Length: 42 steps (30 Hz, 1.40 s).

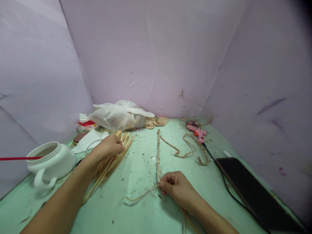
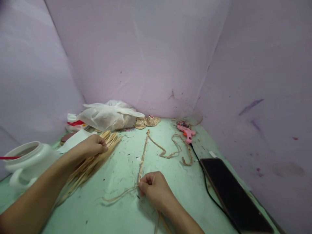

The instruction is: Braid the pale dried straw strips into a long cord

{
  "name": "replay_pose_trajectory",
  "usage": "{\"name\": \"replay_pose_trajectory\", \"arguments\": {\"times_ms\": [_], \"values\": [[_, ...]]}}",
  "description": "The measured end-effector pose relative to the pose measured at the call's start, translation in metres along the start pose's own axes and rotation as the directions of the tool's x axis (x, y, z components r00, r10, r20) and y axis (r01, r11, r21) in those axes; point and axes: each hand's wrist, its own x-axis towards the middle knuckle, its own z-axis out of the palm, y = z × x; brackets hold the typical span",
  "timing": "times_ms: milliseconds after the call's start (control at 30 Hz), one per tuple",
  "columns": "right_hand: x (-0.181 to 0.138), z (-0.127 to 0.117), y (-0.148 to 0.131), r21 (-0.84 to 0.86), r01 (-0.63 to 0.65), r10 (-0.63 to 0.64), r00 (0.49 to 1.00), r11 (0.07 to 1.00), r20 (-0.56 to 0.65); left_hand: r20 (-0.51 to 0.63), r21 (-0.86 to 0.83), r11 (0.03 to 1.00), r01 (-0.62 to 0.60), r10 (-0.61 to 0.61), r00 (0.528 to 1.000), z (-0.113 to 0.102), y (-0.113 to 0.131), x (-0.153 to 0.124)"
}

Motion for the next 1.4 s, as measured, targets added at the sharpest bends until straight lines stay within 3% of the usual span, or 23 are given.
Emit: {"name": "replay_pose_trajectory", "arguments": {"times_ms": [100, 233, 333, 433, 567, 667, 767, 867, 1000, 1033, 1100, 1167, 1200, 1300, 1400], "values": [[0.0, 0.0, 0.0, 0.002, 0.002, -0.002, 1.0, 1.0, 0.008, 0.128, -0.155, 0.987, -0.039, 0.059, 0.99, -0.003, 0.008, -0.01], [0.0, 0.0, 0.0, 0.005, 0.002, -0.002, 1.0, 1.0, 0.008, 0.195, -0.061, 0.998, -0.035, 0.046, 0.98, 0.002, 0.006, -0.008], [0.001, 0.0, 0.001, 0.004, -0.002, 0.002, 1.0, 1.0, 0.002, 0.003, 0.214, 0.976, 0.037, -0.038, 0.999, 0.006, 0.0, -0.002], [0.001, 0.0, 0.001, 0.007, 0.008, -0.008, 1.0, 1.0, 0.009, -0.178, 0.255, 0.967, 0.009, 0.038, 0.983, 0.012, 0.002, 0.004], [0.001, 0.0, 0.002, 0.036, 0.002, -0.002, 1.0, 0.999, 0.016, -0.182, 0.174, 0.973, -0.154, 0.185, 0.966, 0.036, 0.013, 0.011], [0.002, -0.001, 0.002, 0.048, -0.004, 0.003, 1.0, 0.999, 0.015, -0.232, 0.237, 0.969, -0.074, 0.13, 0.964, 0.054, 0.016, 0.018], [0.001, -0.003, 0.001, 0.029, -0.012, 0.011, 1.0, 0.999, 0.021, -0.173, 0.285, 0.958, -0.024, 0.076, 0.982, 0.059, 0.012, 0.024], [0.001, -0.003, 0.001, 0.023, -0.03, 0.029, 0.999, 0.999, 0.023, -0.138, 0.315, 0.949, 0.001, 0.044, 0.989, 0.053, 0.009, 0.023], [0.001, -0.004, 0.001, 0.023, -0.027, 0.026, 0.999, 0.999, 0.026, -0.305, 0.337, 0.94, 0.047, 0.062, 0.95, 0.046, 0.015, 0.01], [0.001, -0.005, 0.001, 0.023, -0.022, 0.022, 0.999, 0.999, 0.032, -0.268, 0.336, 0.942, 0.016, 0.079, 0.96, 0.048, 0.019, 0.005], [0.0, -0.005, -0.001, 0.033, -0.013, 0.011, 0.999, 0.999, 0.042, -0.083, 0.324, 0.942, -0.089, 0.122, 0.989, 0.054, 0.027, -0.004], [0.0, -0.005, -0.002, 0.047, -0.013, 0.011, 0.999, 0.999, 0.045, 0.064, 0.313, 0.935, -0.168, 0.156, 0.986, 0.059, 0.033, -0.01], [0.0, -0.005, -0.003, 0.052, -0.014, 0.012, 0.999, 0.999, 0.044, 0.084, 0.314, 0.93, -0.189, 0.171, 0.982, 0.058, 0.034, -0.012], [0.0, -0.005, -0.002, 0.051, -0.016, 0.013, 0.999, 0.999, 0.044, -0.001, 0.361, 0.919, -0.159, 0.171, 0.985, 0.036, 0.029, -0.014], [0.001, -0.005, 0.0, 0.035, -0.007, 0.005, 0.999, 0.999, 0.048, -0.222, 0.483, 0.872, 0.075, 0.039, 0.974, 0.0, 0.01, -0.012]]}}
